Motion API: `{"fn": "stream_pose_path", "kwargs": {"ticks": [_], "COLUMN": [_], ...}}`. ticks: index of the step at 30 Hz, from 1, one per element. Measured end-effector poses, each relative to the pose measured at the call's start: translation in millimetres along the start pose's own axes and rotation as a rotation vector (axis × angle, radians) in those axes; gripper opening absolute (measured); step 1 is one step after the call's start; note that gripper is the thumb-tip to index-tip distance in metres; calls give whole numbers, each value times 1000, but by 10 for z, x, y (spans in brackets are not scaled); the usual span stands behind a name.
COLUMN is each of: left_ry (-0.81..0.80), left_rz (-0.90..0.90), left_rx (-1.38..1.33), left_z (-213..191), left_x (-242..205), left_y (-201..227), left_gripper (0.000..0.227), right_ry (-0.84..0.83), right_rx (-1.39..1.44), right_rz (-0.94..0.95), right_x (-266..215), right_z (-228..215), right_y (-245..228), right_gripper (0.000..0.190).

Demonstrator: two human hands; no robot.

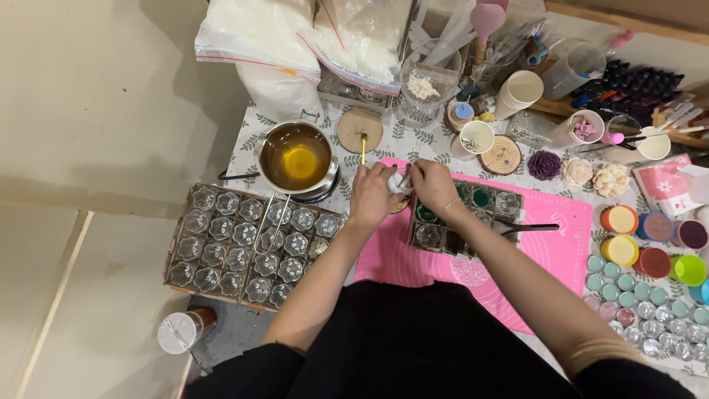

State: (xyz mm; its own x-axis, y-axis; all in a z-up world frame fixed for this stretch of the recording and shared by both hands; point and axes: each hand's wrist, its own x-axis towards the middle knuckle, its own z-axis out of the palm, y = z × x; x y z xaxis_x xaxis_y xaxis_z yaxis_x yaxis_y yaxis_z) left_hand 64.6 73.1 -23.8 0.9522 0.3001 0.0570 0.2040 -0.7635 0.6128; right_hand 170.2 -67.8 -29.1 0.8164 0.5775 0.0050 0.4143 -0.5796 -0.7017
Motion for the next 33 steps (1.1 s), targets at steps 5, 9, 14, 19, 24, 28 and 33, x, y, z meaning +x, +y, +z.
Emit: {"fn": "stream_pose_path", "kwargs": {"ticks": [5,9,14,19,24,28,33], "left_ry": [-17,-28,-21,-18,-80,-77,-10], "left_rz": [27,28,54,100,47,22,23], "left_rx": [-13,-17,-2,13,41,49,34], "left_z": [-1,-41,-55,2,-43,-16,27], "left_x": [6,3,17,37,56,92,29], "left_y": [-24,-14,-54,-92,2,-42,-21], "left_gripper": [60,60,59,61,59,59,64], "right_ry": [65,30,-31,-248,-324,-391,-460], "right_rx": [412,774,-26,-571,-891,-918,-617], "right_rz": [407,613,-165,-677,-904,-648,194], "right_x": [-171,-296,-379,-172,151,267,532], "right_z": [193,351,-178,-327,-227,-28,115], "right_y": [263,573,78,207,122,117,49], "right_gripper": [29,28,25,43,19,18,30]}}
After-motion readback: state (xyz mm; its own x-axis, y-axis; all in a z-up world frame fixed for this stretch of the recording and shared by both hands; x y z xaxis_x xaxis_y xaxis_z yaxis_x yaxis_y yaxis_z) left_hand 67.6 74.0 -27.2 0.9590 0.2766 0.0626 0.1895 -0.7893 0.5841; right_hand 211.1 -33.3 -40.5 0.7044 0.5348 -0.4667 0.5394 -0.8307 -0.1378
